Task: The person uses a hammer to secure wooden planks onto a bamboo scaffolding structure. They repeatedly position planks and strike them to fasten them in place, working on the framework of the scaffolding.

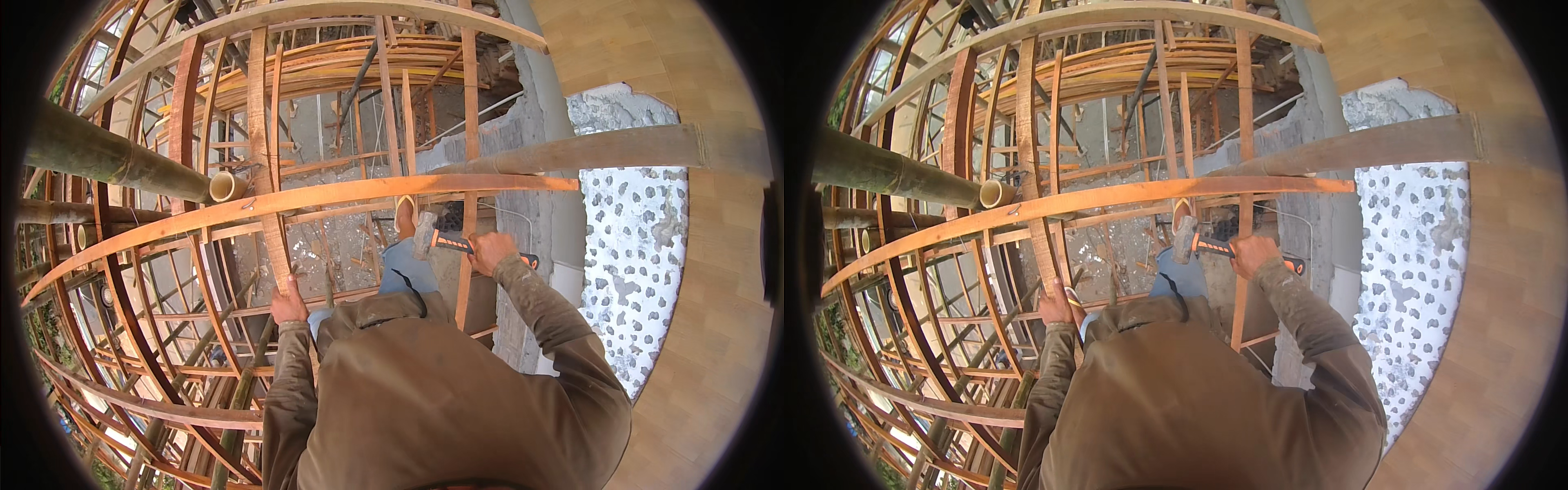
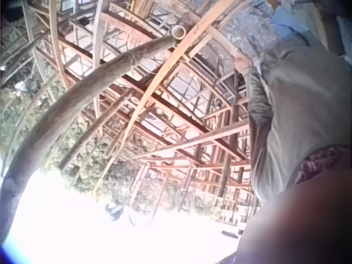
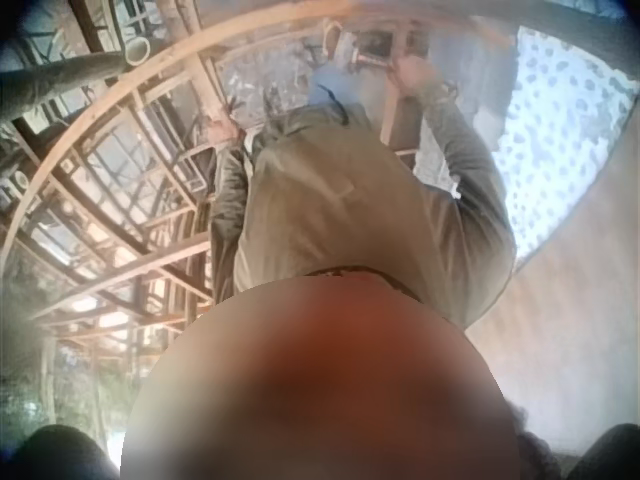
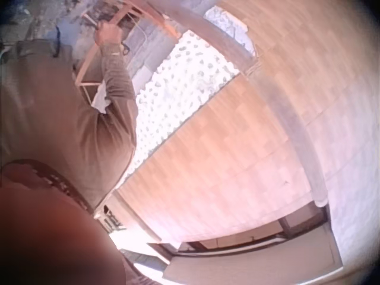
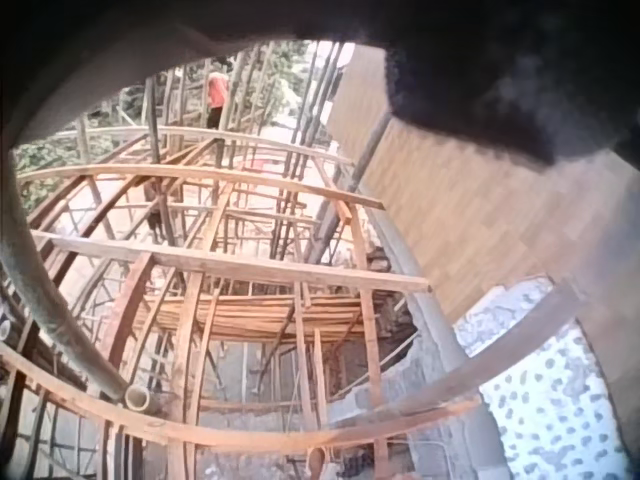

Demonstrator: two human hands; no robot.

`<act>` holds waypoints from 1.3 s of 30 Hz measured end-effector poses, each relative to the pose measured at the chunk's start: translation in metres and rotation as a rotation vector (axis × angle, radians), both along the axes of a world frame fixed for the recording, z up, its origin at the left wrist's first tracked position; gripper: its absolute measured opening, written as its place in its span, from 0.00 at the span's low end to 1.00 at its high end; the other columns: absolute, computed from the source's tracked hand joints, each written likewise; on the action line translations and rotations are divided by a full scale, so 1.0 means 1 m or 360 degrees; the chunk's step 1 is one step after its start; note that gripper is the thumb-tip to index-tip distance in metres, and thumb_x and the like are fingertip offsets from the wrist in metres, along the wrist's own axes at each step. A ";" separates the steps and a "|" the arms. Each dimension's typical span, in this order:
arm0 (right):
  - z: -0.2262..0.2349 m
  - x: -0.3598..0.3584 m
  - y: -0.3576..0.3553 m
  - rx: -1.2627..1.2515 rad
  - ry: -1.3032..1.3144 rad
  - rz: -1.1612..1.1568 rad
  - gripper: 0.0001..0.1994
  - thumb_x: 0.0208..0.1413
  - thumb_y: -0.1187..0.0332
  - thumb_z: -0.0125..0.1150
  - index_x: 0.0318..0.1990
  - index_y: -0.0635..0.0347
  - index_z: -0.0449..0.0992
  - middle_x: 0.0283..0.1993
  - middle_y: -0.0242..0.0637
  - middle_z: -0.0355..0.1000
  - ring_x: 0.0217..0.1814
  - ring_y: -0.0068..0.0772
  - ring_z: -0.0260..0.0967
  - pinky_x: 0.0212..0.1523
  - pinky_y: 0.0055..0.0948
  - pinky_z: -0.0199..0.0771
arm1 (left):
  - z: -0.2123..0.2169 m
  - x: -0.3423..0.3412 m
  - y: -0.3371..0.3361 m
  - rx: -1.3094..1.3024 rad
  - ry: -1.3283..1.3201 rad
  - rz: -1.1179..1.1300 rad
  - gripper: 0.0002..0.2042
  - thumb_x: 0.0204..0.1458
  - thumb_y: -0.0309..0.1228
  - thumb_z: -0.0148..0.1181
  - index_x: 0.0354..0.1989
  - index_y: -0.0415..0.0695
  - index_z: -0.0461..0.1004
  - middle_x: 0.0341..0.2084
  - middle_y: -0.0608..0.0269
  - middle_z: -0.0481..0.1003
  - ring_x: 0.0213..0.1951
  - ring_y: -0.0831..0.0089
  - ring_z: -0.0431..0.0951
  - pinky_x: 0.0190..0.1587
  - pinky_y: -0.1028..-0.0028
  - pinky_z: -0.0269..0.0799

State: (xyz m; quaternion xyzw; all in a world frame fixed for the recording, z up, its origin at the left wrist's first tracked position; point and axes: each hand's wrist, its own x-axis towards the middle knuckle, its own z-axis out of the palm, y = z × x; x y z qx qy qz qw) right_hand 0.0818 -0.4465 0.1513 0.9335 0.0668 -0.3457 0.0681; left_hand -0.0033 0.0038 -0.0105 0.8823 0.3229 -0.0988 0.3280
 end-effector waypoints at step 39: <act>-0.010 -0.024 -0.023 -0.0046 0.0311 0.0264 0.11 0.51 0.58 0.66 0.39 0.51 0.80 0.31 0.42 0.80 0.37 0.51 0.80 0.39 0.47 0.79 | 0.008 0.005 -0.002 0.0051 0.0191 0.0102 0.36 0.57 0.66 0.52 0.41 0.35 0.77 0.33 0.34 0.80 0.41 0.35 0.80 0.44 0.46 0.74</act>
